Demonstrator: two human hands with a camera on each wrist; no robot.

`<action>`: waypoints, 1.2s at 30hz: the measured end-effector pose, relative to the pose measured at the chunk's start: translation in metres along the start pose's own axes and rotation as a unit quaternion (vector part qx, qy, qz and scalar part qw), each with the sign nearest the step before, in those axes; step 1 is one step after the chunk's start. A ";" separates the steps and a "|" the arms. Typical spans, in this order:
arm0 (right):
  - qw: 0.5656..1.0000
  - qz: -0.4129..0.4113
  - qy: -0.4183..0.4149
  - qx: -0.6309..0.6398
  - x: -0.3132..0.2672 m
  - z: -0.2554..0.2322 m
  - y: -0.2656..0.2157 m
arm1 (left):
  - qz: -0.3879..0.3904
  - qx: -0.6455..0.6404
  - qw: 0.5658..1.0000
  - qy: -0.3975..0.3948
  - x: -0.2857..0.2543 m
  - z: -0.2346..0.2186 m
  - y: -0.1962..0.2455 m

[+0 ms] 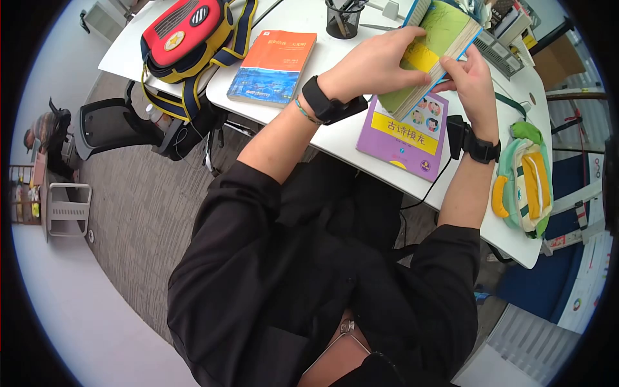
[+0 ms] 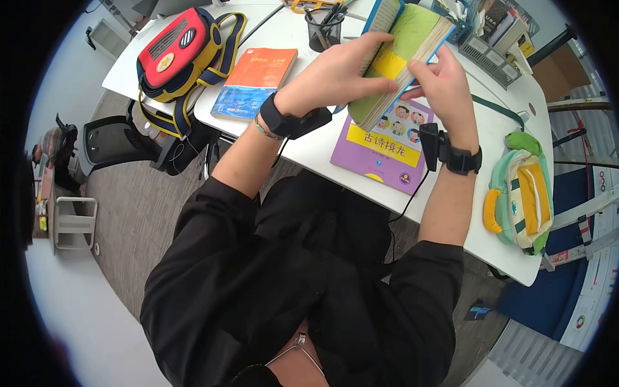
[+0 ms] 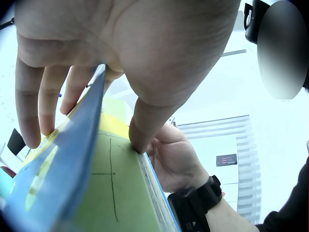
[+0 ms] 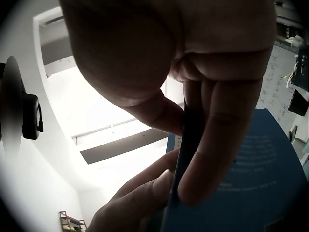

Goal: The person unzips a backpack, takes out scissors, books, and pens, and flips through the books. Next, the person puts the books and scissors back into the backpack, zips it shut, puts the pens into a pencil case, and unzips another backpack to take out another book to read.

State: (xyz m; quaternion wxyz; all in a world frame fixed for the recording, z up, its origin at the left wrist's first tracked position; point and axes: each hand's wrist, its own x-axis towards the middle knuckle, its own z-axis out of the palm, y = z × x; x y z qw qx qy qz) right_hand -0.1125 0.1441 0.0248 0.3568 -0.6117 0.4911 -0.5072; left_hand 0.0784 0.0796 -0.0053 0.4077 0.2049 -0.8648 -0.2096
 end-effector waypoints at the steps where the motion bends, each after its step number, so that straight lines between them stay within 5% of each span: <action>1: 1.000 0.002 0.000 0.002 0.001 -0.001 0.002 | -0.013 -0.008 1.000 -0.001 0.001 0.000 -0.001; 19: 0.999 -0.001 -0.029 0.013 0.031 -0.010 0.015 | -0.113 -0.028 0.992 -0.056 0.020 -0.015 -0.018; 25: 0.999 -0.006 -0.041 0.021 0.035 -0.004 0.025 | -0.071 -0.023 0.997 0.005 0.006 -0.010 -0.033; 36: 0.997 -0.016 -0.069 0.004 0.034 0.006 0.029 | -0.144 -0.099 0.985 -0.003 -0.008 -0.017 -0.033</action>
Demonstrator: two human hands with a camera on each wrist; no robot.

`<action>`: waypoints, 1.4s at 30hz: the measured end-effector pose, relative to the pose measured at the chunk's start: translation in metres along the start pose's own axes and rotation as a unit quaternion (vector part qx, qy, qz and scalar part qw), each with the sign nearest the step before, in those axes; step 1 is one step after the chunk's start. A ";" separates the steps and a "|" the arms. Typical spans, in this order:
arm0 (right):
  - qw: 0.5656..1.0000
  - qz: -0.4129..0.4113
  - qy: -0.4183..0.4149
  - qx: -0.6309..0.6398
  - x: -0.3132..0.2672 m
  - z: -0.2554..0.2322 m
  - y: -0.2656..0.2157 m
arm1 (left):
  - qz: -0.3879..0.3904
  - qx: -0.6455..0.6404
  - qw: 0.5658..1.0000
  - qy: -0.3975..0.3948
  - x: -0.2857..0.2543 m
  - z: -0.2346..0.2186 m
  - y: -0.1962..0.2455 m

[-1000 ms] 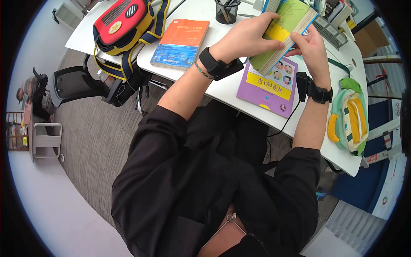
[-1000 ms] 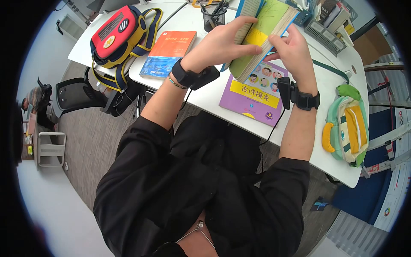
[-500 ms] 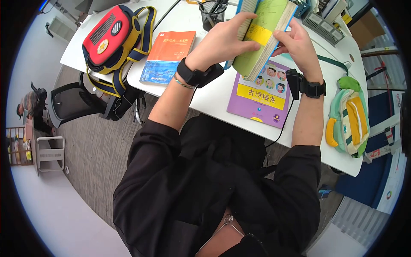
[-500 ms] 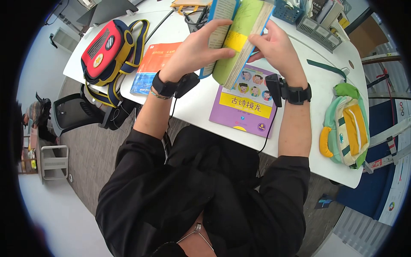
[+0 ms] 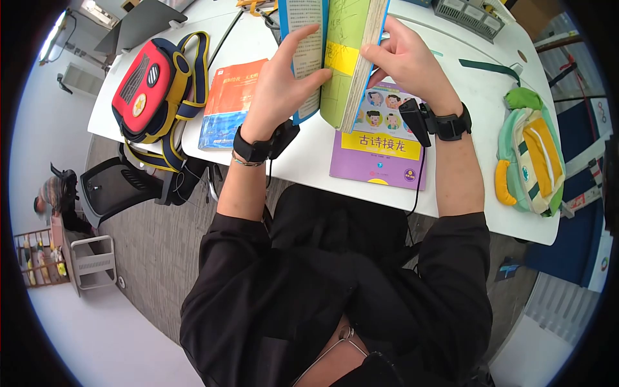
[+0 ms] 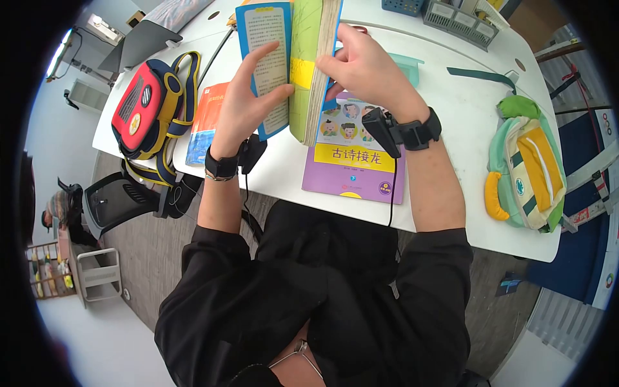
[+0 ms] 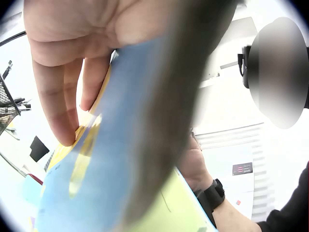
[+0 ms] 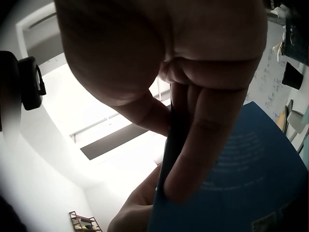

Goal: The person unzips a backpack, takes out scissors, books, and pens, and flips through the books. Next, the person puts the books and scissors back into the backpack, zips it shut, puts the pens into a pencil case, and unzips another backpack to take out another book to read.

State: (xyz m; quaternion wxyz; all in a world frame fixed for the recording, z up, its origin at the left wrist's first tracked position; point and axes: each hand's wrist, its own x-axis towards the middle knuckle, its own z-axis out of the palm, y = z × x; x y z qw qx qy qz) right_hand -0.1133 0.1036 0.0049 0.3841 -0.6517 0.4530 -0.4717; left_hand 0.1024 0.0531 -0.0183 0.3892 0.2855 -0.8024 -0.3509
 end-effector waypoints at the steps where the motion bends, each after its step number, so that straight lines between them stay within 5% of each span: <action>1: 1.000 -0.003 -0.002 -0.007 0.000 0.001 0.000 | 0.004 -0.004 1.000 0.005 0.000 -0.001 -0.002; 11: 0.999 -0.018 0.034 0.023 0.003 0.016 0.009 | 0.064 0.002 0.998 -0.001 -0.007 -0.003 -0.012; 42: 0.998 0.000 0.021 0.067 0.001 0.029 0.006 | 0.017 -0.111 0.993 0.024 -0.014 -0.011 -0.028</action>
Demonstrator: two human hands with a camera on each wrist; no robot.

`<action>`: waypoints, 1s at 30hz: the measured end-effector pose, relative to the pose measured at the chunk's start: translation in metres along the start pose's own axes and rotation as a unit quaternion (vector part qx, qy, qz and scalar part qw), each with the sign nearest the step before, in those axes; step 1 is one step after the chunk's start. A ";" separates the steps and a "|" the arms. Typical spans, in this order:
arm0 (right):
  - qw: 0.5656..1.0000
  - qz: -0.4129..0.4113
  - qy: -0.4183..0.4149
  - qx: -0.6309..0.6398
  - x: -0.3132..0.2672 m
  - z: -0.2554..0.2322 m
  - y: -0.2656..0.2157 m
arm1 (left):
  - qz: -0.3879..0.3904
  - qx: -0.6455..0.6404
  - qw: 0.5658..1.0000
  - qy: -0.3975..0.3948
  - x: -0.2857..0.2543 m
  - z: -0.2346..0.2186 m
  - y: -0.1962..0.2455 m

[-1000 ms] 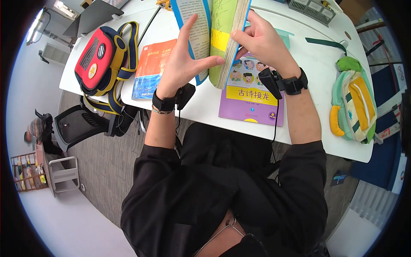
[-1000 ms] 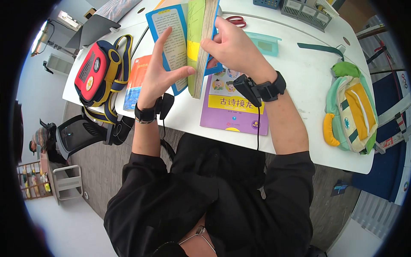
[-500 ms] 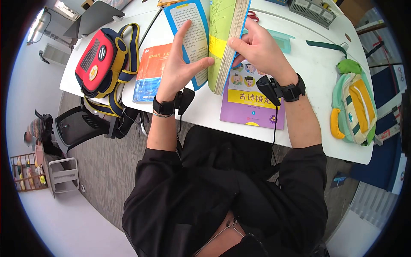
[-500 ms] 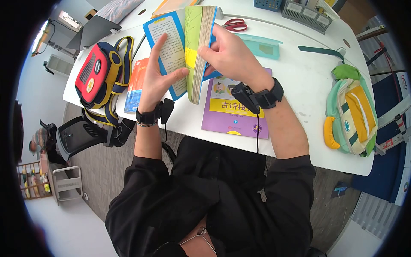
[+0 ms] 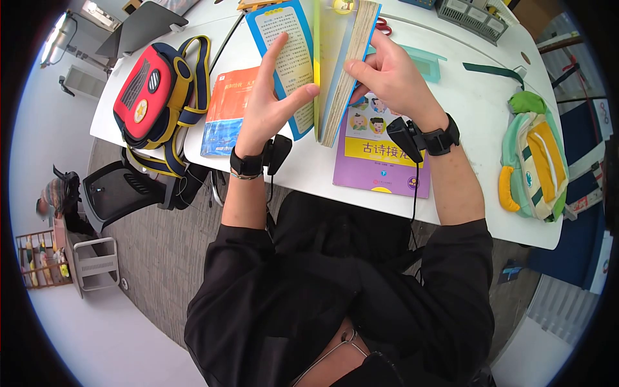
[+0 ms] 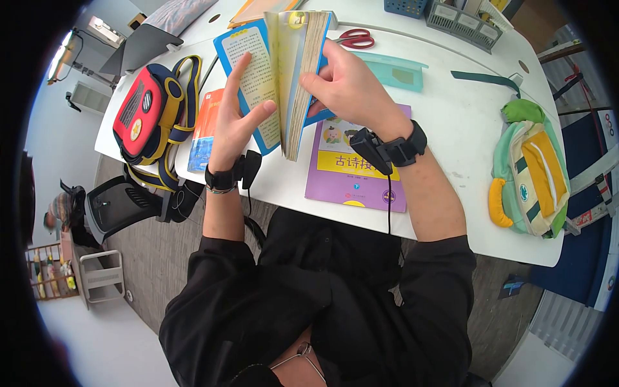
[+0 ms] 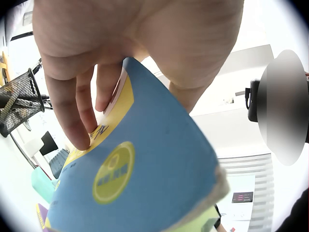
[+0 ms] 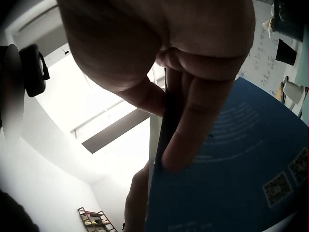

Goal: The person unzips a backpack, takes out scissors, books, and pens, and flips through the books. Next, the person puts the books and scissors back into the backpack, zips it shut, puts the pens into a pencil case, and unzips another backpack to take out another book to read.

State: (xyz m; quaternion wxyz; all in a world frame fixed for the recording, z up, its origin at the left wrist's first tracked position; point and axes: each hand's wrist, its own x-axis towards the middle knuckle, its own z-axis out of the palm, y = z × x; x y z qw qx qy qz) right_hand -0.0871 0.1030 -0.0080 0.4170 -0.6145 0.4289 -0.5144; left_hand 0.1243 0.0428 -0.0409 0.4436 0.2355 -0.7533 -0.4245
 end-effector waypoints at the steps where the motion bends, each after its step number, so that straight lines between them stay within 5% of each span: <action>1: 1.000 -0.002 0.005 0.006 0.000 0.001 -0.001 | 0.002 -0.005 1.000 -0.002 0.000 0.000 0.001; 5: 1.000 -0.005 0.002 0.014 0.000 -0.002 -0.002 | 0.022 0.010 1.000 0.008 -0.003 0.001 0.002; 11: 0.999 0.008 -0.011 -0.034 -0.005 -0.036 -0.012 | -0.058 -0.110 0.991 0.044 0.005 -0.014 -0.006; 21: 0.994 0.048 0.008 -0.096 -0.033 -0.109 -0.032 | 0.004 0.081 0.997 -0.019 0.039 -0.045 -0.014; 27: 0.992 0.070 0.022 -0.101 -0.039 -0.116 -0.035 | -0.053 0.074 0.995 -0.038 0.062 -0.039 -0.001; 30: 0.993 0.066 0.016 -0.099 -0.037 -0.113 -0.038 | -0.003 0.083 0.996 -0.025 0.069 -0.033 -0.009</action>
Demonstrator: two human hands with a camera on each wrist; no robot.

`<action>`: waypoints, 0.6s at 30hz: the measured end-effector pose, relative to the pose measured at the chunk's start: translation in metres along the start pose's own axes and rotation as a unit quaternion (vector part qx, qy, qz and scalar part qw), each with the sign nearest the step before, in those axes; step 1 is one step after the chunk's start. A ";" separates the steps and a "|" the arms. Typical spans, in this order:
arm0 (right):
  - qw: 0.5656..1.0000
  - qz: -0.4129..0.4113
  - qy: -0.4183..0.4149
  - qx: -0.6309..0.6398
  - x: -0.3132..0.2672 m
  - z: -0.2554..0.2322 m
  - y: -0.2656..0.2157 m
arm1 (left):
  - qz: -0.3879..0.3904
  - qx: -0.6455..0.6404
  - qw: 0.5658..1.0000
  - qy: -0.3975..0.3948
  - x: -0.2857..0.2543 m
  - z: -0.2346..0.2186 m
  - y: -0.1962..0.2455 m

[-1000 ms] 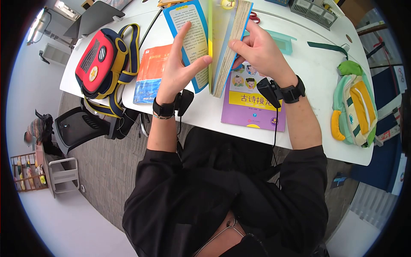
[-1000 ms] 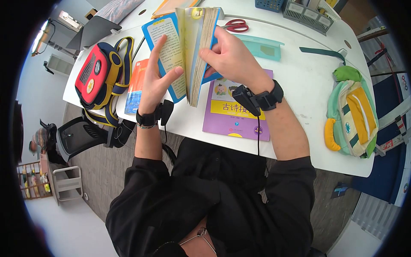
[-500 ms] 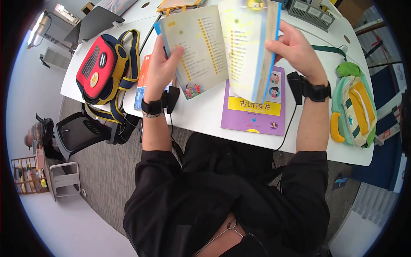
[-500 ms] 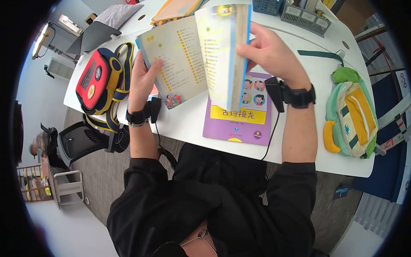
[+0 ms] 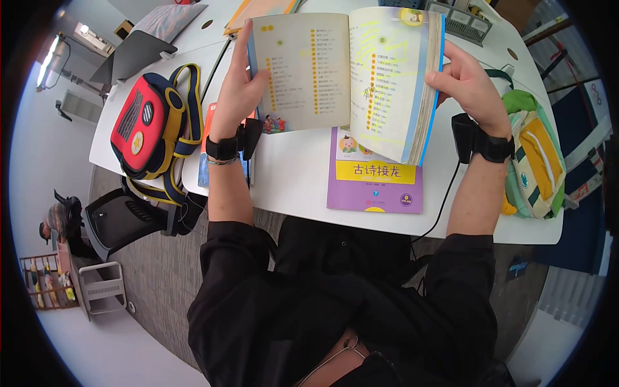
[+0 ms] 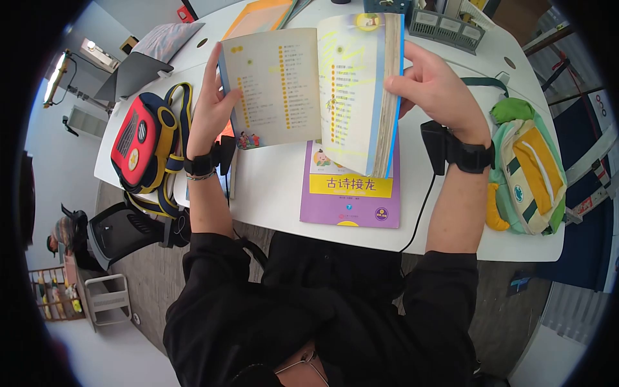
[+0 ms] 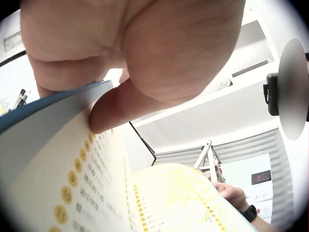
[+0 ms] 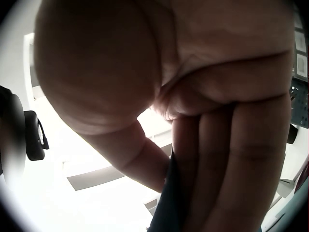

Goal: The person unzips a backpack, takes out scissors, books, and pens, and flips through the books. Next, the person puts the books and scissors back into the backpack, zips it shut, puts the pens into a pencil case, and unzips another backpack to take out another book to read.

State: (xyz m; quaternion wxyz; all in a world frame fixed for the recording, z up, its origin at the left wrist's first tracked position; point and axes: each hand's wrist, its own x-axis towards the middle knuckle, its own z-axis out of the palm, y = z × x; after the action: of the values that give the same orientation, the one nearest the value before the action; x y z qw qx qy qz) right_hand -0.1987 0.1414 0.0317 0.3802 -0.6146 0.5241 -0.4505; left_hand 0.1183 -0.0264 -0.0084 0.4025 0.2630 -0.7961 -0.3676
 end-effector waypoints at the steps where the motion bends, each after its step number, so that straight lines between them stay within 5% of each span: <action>1: 1.000 -0.006 -0.001 0.004 -0.001 0.002 -0.003 | 0.001 -0.001 1.000 -0.001 0.000 0.001 -0.002; 6: 0.999 -0.025 -0.017 0.017 0.006 0.016 -0.003 | -0.065 -0.122 0.990 0.024 -0.003 0.003 -0.020; 18: 0.997 -0.039 -0.010 0.066 0.021 0.039 0.007 | -0.070 -0.111 0.990 0.060 -0.008 0.002 -0.037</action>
State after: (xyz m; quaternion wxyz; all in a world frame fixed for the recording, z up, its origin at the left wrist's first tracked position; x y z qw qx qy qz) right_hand -0.1627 0.1195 0.0169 0.4073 -0.6123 0.4649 -0.4930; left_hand 0.1251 -0.0420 -0.0426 0.4493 0.2939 -0.7044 -0.4643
